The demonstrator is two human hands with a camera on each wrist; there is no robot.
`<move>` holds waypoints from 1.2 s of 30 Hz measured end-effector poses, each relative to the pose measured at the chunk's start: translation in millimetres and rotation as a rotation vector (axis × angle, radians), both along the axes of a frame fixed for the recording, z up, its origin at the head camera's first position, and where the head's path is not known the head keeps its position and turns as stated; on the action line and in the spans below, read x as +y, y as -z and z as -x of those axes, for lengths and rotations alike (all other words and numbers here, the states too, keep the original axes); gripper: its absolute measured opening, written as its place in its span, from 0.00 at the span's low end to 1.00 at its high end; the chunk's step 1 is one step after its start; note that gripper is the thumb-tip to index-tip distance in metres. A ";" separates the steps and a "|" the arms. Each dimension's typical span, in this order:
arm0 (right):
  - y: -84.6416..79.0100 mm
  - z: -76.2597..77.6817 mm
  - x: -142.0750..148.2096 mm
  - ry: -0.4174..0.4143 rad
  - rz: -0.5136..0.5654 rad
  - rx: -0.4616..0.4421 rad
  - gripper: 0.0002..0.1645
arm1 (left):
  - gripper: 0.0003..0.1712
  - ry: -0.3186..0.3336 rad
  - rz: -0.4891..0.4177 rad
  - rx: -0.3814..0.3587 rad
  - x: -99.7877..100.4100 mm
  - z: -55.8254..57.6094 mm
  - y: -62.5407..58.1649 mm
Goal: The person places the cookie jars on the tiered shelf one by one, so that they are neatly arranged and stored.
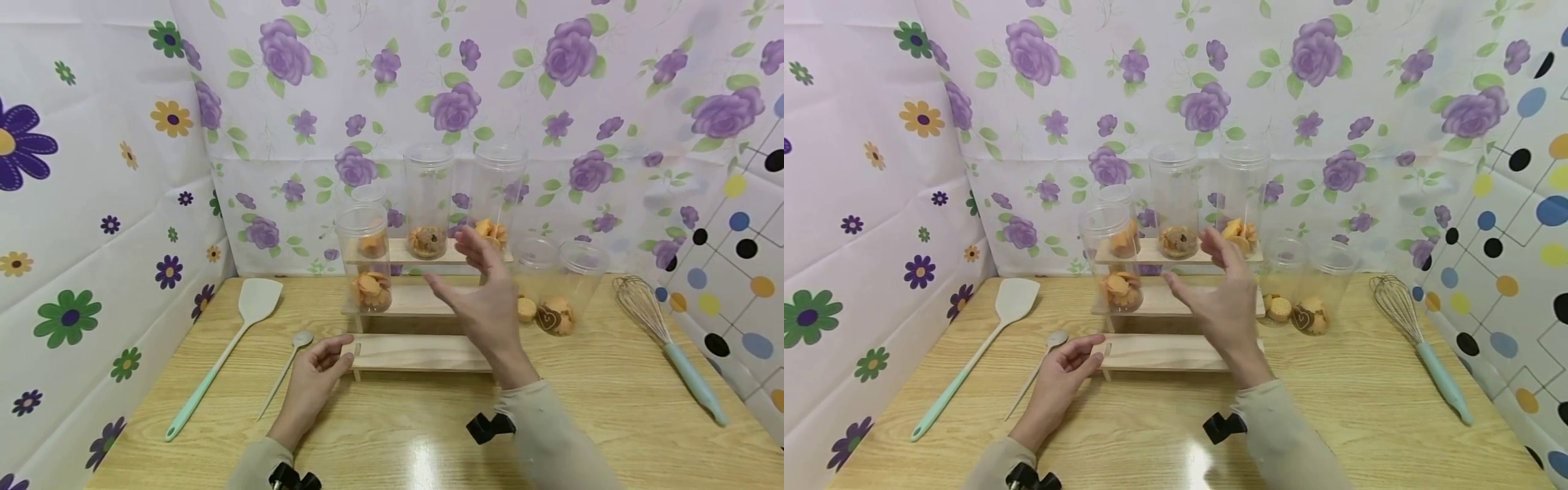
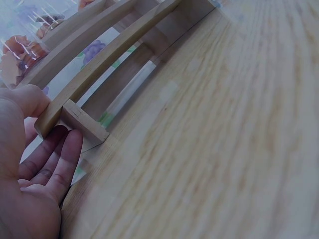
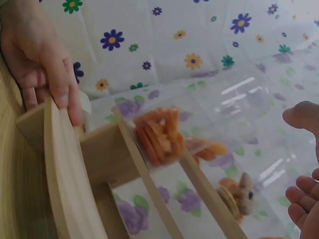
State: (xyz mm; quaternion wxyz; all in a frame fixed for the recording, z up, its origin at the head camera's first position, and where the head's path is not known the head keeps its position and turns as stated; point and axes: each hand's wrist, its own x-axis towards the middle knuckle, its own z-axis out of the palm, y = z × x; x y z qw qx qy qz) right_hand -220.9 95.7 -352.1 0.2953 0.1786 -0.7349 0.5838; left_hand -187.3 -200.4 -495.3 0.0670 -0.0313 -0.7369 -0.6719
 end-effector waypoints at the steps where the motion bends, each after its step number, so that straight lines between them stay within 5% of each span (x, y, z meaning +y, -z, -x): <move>1: -0.9 -0.2 5.5 0.010 0.004 -0.003 0.53 | 0.18 0.002 -0.001 -0.001 0.0 0.0 0.2; 14: -15.0 -2.7 101.5 0.065 0.116 0.055 0.53 | 0.18 0.002 0.007 -0.004 1.3 -0.9 -1.3; 21: -14.9 -1.9 154.5 0.178 0.088 0.054 0.56 | 0.18 0.001 0.004 0.002 0.3 -1.7 -2.5; 29: -1.6 0.3 197.7 0.260 0.030 -0.041 0.60 | 0.18 0.000 0.000 0.000 1.0 -0.9 -1.9; 36: 27.2 13.6 216.4 0.256 -0.014 -0.166 0.61 | 0.18 0.000 0.007 0.002 1.0 -0.8 -1.3</move>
